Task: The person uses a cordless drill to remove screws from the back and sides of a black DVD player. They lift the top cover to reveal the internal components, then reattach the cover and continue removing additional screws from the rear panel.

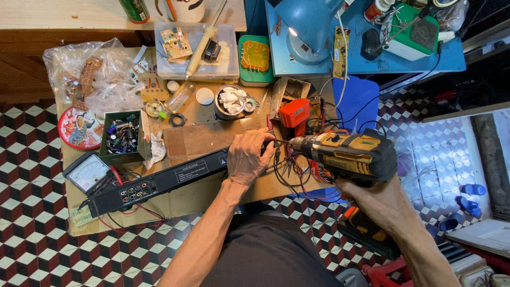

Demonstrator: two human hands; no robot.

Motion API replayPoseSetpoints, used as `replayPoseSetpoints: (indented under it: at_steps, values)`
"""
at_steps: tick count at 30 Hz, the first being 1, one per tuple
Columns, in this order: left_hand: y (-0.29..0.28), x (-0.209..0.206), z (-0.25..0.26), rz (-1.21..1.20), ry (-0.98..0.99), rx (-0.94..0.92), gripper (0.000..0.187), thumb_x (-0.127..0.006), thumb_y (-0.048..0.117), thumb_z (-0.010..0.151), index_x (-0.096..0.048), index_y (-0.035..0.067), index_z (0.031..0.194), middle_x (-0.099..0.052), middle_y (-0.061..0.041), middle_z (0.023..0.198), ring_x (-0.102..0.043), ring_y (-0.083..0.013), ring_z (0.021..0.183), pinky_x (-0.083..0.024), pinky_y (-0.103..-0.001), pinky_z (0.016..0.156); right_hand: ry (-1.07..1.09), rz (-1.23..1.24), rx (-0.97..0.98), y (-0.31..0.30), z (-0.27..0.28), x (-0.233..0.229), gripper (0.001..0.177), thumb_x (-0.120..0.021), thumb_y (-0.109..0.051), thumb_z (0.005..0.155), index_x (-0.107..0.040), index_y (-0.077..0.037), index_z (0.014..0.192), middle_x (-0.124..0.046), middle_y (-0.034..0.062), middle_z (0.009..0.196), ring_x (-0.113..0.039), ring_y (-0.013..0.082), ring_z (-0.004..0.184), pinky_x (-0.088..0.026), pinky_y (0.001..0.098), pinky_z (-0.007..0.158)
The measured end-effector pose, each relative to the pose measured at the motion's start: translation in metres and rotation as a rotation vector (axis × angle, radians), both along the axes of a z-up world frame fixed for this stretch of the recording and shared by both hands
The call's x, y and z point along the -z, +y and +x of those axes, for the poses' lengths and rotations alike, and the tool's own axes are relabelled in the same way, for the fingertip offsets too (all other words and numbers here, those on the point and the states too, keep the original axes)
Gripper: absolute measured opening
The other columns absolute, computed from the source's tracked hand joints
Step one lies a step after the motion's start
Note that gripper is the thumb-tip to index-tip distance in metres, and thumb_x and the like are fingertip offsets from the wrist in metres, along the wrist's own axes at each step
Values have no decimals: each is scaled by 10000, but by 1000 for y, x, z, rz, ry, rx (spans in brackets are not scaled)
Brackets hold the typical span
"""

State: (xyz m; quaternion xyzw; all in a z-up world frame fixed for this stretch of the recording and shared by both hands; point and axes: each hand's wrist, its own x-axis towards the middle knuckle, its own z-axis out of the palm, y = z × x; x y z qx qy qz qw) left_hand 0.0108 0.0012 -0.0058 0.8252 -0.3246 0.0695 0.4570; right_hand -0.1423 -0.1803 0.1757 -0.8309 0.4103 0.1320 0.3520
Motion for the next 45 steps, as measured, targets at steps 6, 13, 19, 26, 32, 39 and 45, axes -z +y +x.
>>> replayPoseSetpoints:
  at_steps: [6, 13, 19, 26, 32, 39, 45]
  values:
    - [1, 2, -3, 13, -13, 13, 132, -742, 214, 882, -731, 128, 981, -752, -13, 1057, -691, -183, 990, -493, -370, 874, 104, -109, -286, -5, 12, -9, 455, -765, -398, 824, -694, -134, 1188, -777, 99, 919, -771, 231, 836, -639, 434, 801]
    - [1, -1, -3, 4, -9, 17, 131, -757, 208, 880, -725, 136, 985, -746, -9, 1064, -686, -192, 1000, -487, -371, 869, 47, -2, -531, -6, 65, -39, 692, -667, -113, 717, -531, -170, 1393, -748, 76, 1123, -711, 235, 935, -607, 439, 809]
    - [3, -1, -2, 12, -39, 62, 312, -827, 245, 769, -690, 124, 1022, -723, -21, 1034, -669, -224, 989, -473, -384, 851, 66, 60, -665, 4, 104, -61, 674, -755, -213, 838, -506, -248, 1464, -723, 33, 1148, -664, 216, 910, -602, 374, 748]
    - [-2, 10, -7, 32, 10, -1, 431, -865, 243, 743, -644, 140, 1098, -689, -49, 922, -668, -236, 878, -489, -391, 811, 250, -12, -610, 18, 116, -74, 696, -755, -127, 849, -490, -253, 1481, -734, 4, 1187, -736, 202, 977, -613, 397, 781]
    - [-2, 14, -7, 67, 27, -3, 431, -868, 258, 761, -629, 154, 1104, -685, -40, 883, -673, -221, 844, -494, -387, 768, 294, -121, -665, 31, 116, -78, 625, -762, -183, 836, -536, -259, 1413, -716, 32, 1031, -702, 196, 934, -589, 382, 815]
    - [-3, 15, -7, 42, -7, -7, 422, -853, 247, 760, -624, 155, 1102, -676, -38, 868, -675, -225, 856, -508, -390, 795, 226, -128, -632, 19, 107, -69, 491, -761, -292, 856, -554, -167, 1283, -707, 60, 956, -686, 216, 896, -577, 413, 804]
    - [-4, 18, -7, 61, 15, -24, 426, -848, 262, 751, -630, 161, 1103, -660, -39, 847, -659, -229, 825, -512, -389, 789, 169, -86, -657, 18, 110, -66, 590, -762, -220, 812, -554, -211, 1364, -709, 52, 1010, -697, 209, 899, -604, 390, 790]
